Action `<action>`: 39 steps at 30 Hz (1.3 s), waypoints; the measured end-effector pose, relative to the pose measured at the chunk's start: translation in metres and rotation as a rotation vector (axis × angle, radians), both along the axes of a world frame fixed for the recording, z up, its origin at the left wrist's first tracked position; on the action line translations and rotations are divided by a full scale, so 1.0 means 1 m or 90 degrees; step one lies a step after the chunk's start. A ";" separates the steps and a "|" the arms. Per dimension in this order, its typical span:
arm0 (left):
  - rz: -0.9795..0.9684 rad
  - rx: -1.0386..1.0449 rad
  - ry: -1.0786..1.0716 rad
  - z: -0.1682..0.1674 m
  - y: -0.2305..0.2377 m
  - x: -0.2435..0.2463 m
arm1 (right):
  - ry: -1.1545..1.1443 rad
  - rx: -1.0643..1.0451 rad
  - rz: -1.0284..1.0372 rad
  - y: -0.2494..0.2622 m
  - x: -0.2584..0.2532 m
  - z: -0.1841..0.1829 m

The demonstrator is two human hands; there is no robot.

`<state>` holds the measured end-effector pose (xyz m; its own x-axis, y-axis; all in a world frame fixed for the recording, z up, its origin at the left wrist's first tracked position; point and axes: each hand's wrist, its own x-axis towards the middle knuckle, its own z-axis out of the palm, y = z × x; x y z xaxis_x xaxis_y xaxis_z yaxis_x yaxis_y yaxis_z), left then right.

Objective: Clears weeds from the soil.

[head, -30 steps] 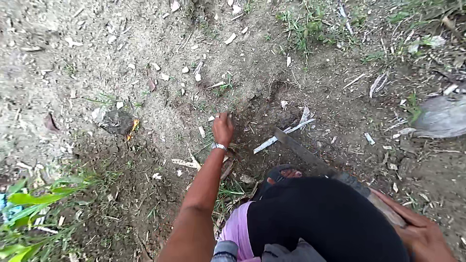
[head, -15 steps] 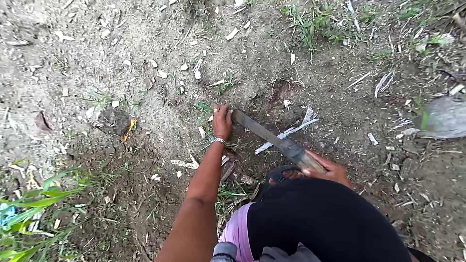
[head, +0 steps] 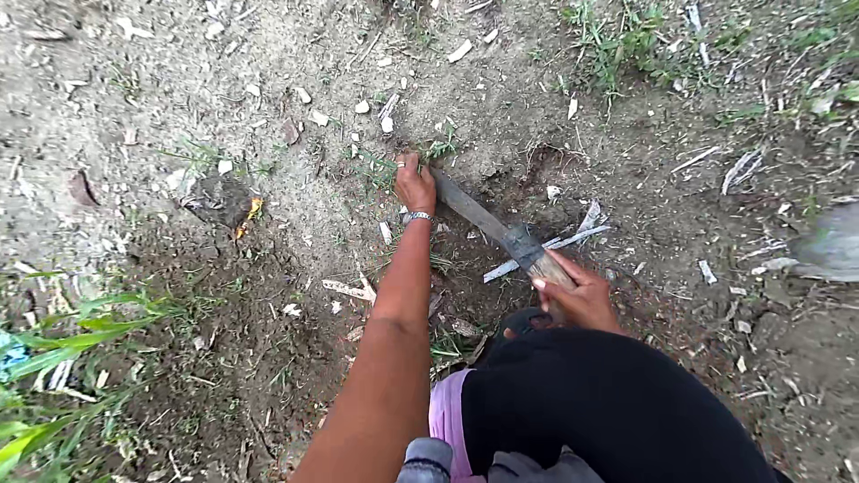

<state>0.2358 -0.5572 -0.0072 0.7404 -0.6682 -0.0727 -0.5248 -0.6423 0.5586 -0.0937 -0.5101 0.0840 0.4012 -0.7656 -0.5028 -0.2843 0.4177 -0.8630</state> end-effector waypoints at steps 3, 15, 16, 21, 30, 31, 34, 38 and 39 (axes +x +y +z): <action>-0.037 0.002 0.028 -0.001 0.023 0.005 | 0.068 -0.052 0.055 -0.002 -0.045 0.017; 0.124 -0.006 0.062 0.011 0.096 0.047 | -0.053 0.219 0.007 -0.008 0.059 -0.021; 0.118 0.042 0.052 0.012 0.086 0.046 | -0.064 0.188 0.011 -0.004 0.062 -0.026; 0.109 0.139 0.030 0.009 0.067 0.034 | 0.031 -0.026 0.110 0.000 0.008 0.000; -0.052 0.039 0.053 0.043 0.040 0.023 | -0.010 0.129 -0.102 0.005 -0.058 0.047; -0.052 0.065 0.070 0.046 0.030 0.020 | 0.006 0.150 -0.089 -0.002 -0.036 0.037; -0.049 0.194 0.084 0.040 0.000 0.012 | -0.037 0.182 -0.106 -0.010 0.004 0.002; -0.093 0.279 0.020 0.031 -0.018 0.001 | -0.030 0.024 -0.055 0.001 -0.007 -0.009; -0.087 0.277 0.026 0.032 -0.017 0.002 | -0.004 -0.038 -0.028 0.004 -0.011 -0.007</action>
